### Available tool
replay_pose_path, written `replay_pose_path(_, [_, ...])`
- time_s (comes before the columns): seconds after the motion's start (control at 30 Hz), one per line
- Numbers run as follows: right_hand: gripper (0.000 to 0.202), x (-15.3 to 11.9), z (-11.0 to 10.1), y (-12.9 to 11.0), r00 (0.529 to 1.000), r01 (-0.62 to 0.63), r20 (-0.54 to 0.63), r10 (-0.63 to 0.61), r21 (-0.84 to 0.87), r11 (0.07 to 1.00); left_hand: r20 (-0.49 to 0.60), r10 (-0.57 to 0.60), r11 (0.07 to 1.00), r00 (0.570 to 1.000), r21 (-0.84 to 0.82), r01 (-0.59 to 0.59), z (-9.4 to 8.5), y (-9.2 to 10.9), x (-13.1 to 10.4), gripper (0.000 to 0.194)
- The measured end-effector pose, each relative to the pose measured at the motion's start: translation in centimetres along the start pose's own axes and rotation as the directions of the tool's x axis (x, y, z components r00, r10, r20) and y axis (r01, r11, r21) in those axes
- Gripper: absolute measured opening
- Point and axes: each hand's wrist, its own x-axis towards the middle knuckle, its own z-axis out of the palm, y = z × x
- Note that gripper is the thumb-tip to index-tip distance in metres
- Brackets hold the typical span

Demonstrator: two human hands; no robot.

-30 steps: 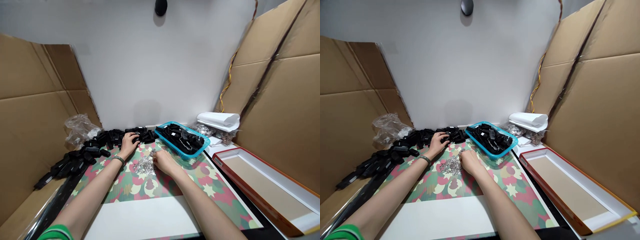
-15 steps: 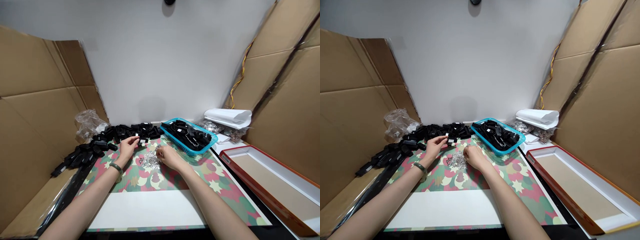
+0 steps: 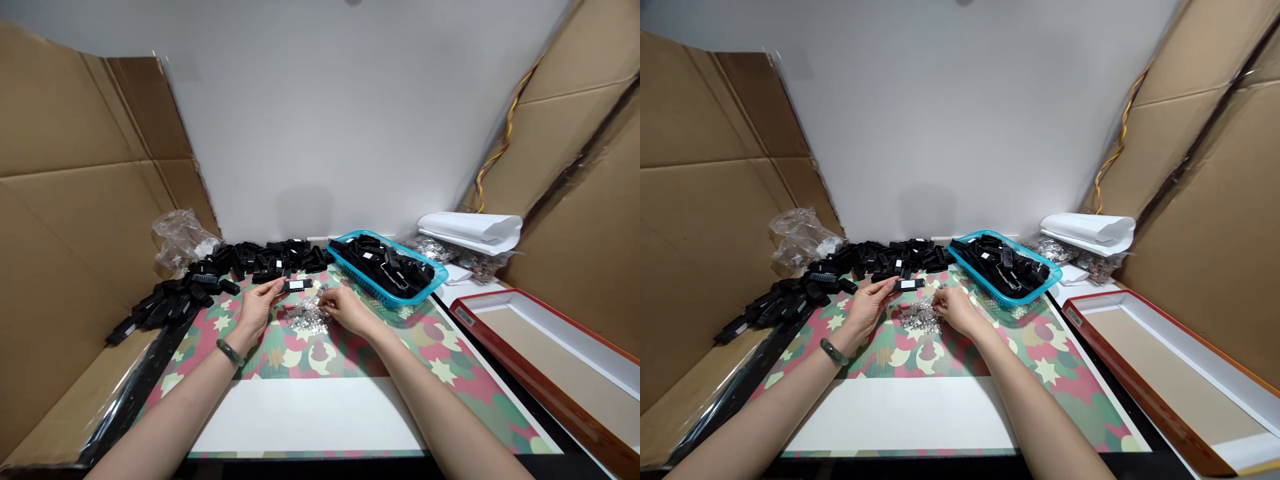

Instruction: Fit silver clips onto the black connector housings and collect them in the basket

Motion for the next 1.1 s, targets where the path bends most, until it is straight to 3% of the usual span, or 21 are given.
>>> replay_pose_path(0.17, [0.019, 0.0, 0.1, 0.0, 1.000, -0.013, -0.018, 0.015, 0.071, 0.997, -0.008, -0.036, 0.999, 0.999, -0.042, 0.035, 0.1, 0.1, -0.1, 0.038])
replay_pose_path(0.37, [0.013, 0.4, 0.4, 0.5, 0.997, -0.040, -0.046, 0.058, 0.326, 0.945, 0.020, -0.025, 0.999, 0.999, -0.025, 0.026, 0.1, 0.2, -0.2, 0.035])
replay_pose_path(0.47, [0.009, 0.7, 0.5, 0.8, 0.996, -0.031, -0.056, 0.076, 0.559, 0.829, 0.029, -0.042, 0.999, 0.999, -0.032, 0.043, 0.1, 0.5, -0.4, 0.032])
replay_pose_path(0.6, [0.022, 0.7, 0.7, 0.6, 0.990, 0.000, -0.082, 0.118, 0.820, 0.572, 0.149, -0.138, 0.989, 0.979, -0.031, 0.144, 0.5, 0.7, -1.2, 0.039])
replay_pose_path(0.7, [0.027, 0.7, 0.9, 0.2, 0.985, -0.009, -0.056, 0.166, 0.929, 0.370, 0.226, -0.139, 0.984, 0.964, -0.074, 0.160, 0.8, 0.3, -1.6, 0.040])
replay_pose_path(0.8, [0.028, 0.7, 1.0, -0.2, 0.986, -0.028, -0.011, 0.166, 0.972, 0.234, 0.282, -0.145, 0.982, 0.948, -0.074, 0.172, 1.0, -0.1, -1.7, 0.034])
replay_pose_path(0.93, [0.027, 0.5, 1.2, -0.6, 0.989, -0.029, 0.007, 0.147, 0.988, 0.150, 0.314, -0.150, 0.988, 0.938, 0.016, 0.152, 1.2, -0.1, -2.1, 0.039])
replay_pose_path(1.1, [0.024, 0.3, 1.7, -1.2, 0.985, -0.080, 0.053, 0.162, 0.983, 0.168, 0.293, -0.066, 0.975, 0.954, 0.223, -0.001, 1.4, -0.5, -2.4, 0.038])
